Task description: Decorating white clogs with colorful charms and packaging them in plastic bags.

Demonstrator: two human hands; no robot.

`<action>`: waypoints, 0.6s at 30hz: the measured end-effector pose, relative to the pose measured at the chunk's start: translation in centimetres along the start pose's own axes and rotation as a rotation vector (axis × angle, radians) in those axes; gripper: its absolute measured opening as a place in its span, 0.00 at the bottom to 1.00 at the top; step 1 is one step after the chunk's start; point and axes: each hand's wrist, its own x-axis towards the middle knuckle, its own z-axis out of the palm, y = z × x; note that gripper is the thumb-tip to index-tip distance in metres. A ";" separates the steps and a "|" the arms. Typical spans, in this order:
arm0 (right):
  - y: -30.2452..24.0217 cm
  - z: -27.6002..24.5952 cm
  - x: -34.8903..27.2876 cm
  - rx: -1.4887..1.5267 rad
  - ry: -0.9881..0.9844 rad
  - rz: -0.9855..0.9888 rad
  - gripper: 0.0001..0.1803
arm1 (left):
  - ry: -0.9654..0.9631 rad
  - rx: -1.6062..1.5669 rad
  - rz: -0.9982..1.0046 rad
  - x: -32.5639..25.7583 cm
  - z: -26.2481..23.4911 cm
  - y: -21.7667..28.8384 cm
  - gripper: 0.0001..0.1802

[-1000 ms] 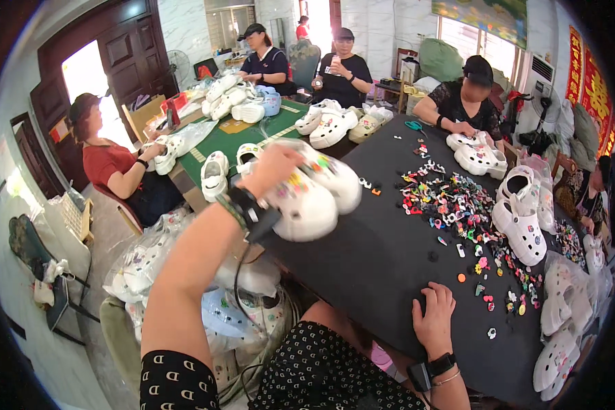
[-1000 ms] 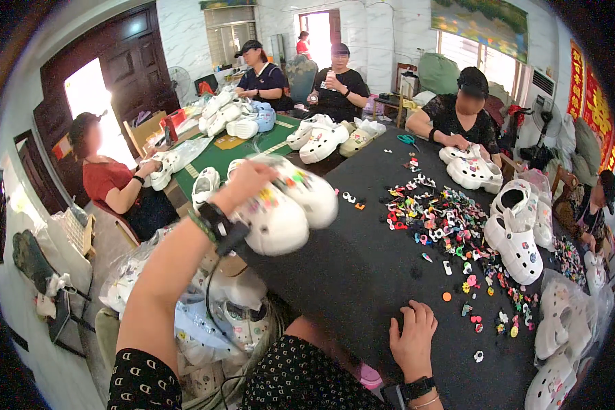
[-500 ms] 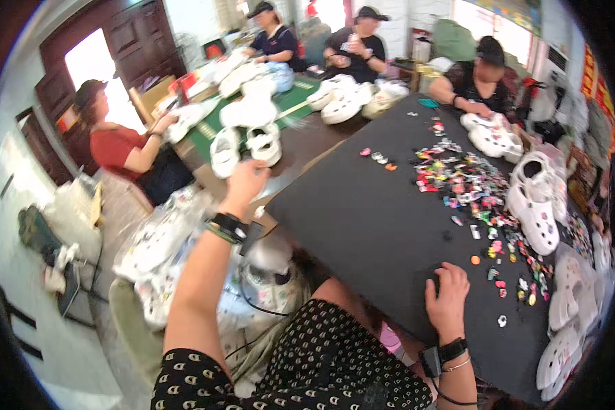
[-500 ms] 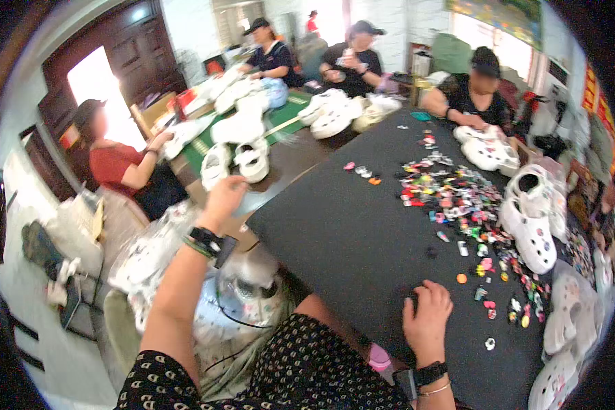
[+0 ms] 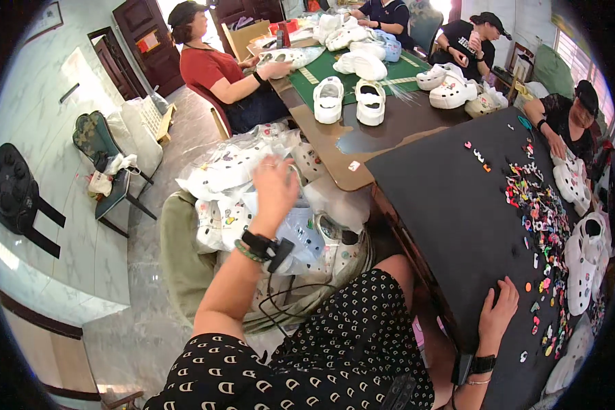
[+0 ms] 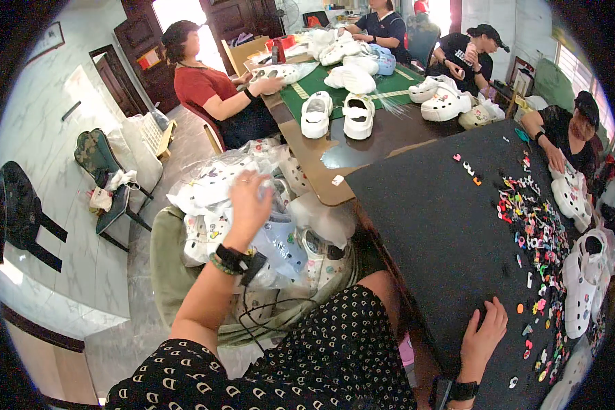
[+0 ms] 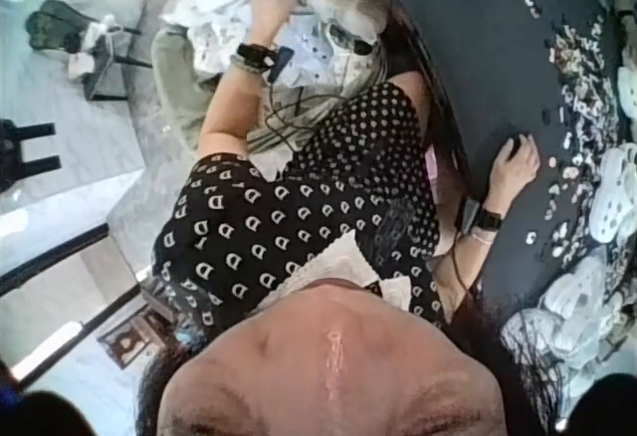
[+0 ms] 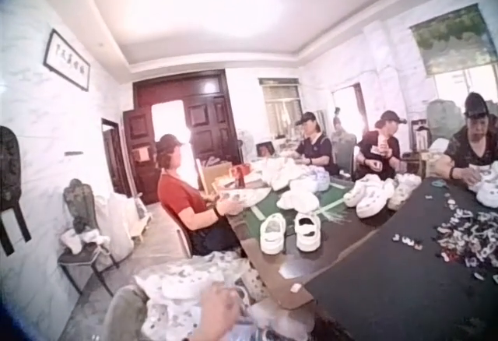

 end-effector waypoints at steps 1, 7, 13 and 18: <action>0.1 0.0 -0.1 -0.004 0.004 -0.004 0.16 | 0.040 0.143 -0.033 0.5 -0.6 -1.3 0.22; 0.3 -0.5 -0.3 -0.018 0.007 0.022 0.16 | -0.119 0.512 -0.469 4.1 -1.7 -10.8 0.41; -1.1 -1.1 0.0 0.018 0.002 0.024 0.16 | -0.422 0.315 -0.743 2.0 -0.9 -20.5 0.43; -1.3 -1.5 0.0 0.060 0.022 0.049 0.16 | 0.060 0.033 -0.658 0.2 -0.2 -21.0 0.17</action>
